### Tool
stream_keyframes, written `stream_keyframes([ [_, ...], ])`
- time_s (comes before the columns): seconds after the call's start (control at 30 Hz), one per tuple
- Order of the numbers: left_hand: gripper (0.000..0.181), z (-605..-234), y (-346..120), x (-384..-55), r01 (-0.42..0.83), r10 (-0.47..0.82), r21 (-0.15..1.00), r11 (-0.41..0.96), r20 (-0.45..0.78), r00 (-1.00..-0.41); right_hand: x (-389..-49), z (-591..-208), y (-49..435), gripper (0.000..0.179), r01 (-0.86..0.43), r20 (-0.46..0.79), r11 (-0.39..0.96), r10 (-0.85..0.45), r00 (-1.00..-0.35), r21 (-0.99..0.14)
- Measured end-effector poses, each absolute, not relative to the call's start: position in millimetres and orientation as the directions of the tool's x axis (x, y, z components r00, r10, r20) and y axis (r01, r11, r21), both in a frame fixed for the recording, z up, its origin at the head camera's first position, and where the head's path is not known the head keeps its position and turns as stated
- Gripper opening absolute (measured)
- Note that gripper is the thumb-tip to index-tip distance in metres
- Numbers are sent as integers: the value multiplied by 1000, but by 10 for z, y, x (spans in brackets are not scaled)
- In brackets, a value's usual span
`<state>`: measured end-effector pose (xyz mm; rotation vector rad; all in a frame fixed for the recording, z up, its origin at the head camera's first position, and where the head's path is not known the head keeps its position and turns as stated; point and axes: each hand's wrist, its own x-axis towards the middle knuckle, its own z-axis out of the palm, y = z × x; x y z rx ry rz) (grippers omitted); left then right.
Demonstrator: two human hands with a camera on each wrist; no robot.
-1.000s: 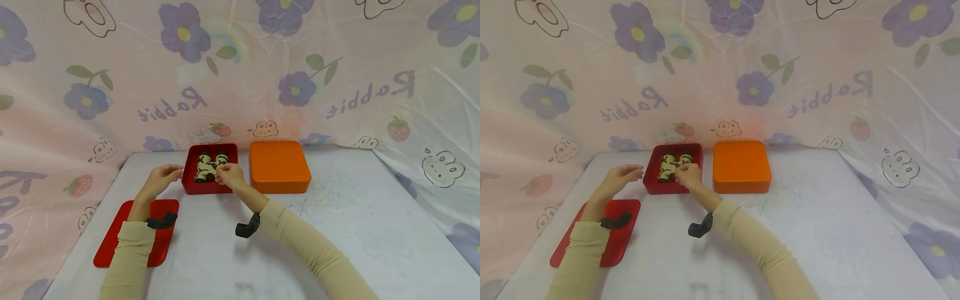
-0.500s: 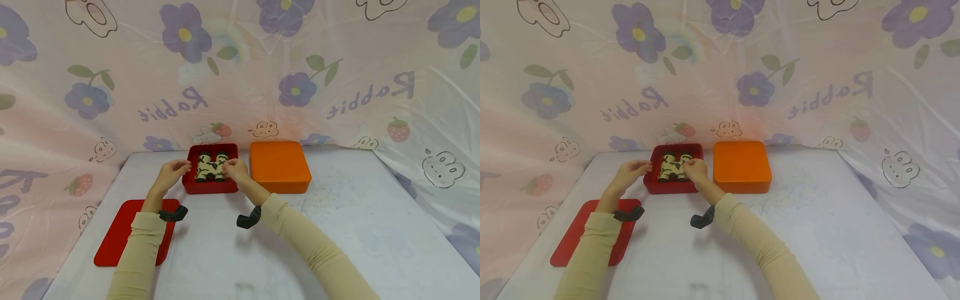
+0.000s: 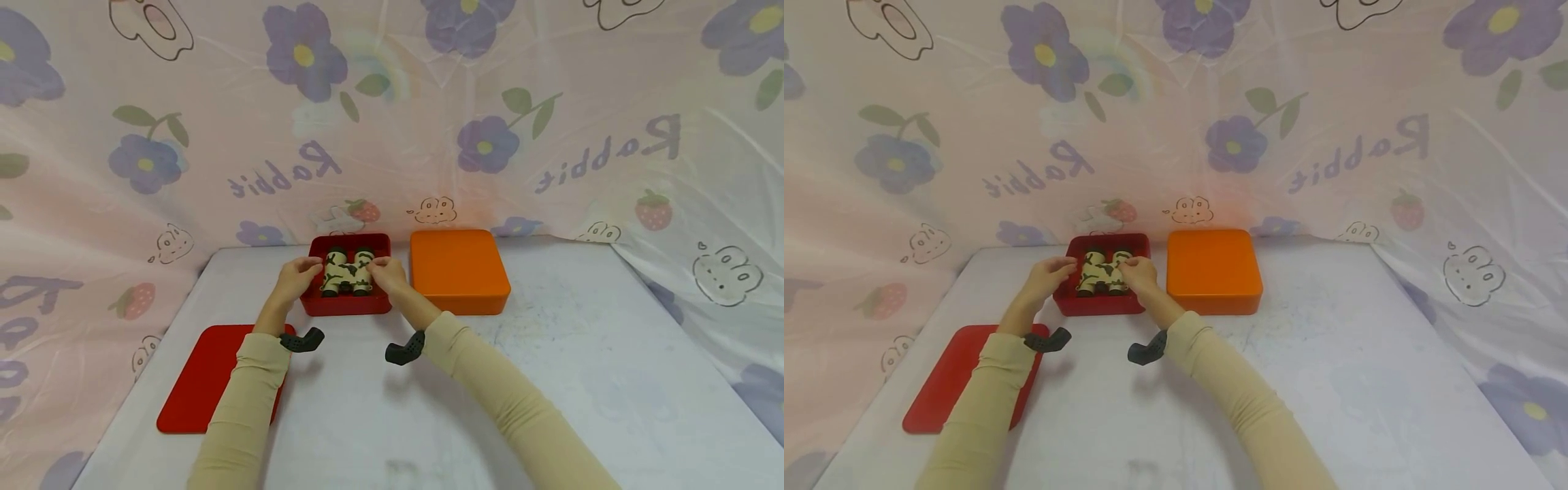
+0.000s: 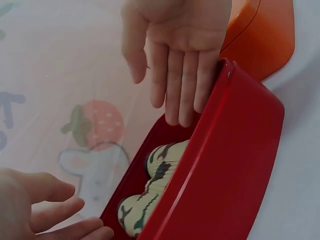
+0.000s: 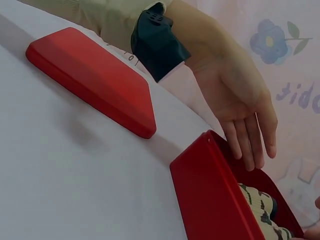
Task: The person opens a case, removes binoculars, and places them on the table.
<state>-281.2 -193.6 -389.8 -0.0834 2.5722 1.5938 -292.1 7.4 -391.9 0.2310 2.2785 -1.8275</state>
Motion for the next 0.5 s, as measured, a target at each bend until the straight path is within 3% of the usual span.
stream_keyframes([
  [0.27,48,-3978,-1813,-2896,-148,2,892,427,-165,-986,-2982,-3974,26,48,276,-289,170,-56,-956,-946],
  [0.5,56,-4045,-1785,-2988,-186,-21,880,437,-197,-980,-3052,-4006,1,47,309,-322,151,-65,-945,-939],
])
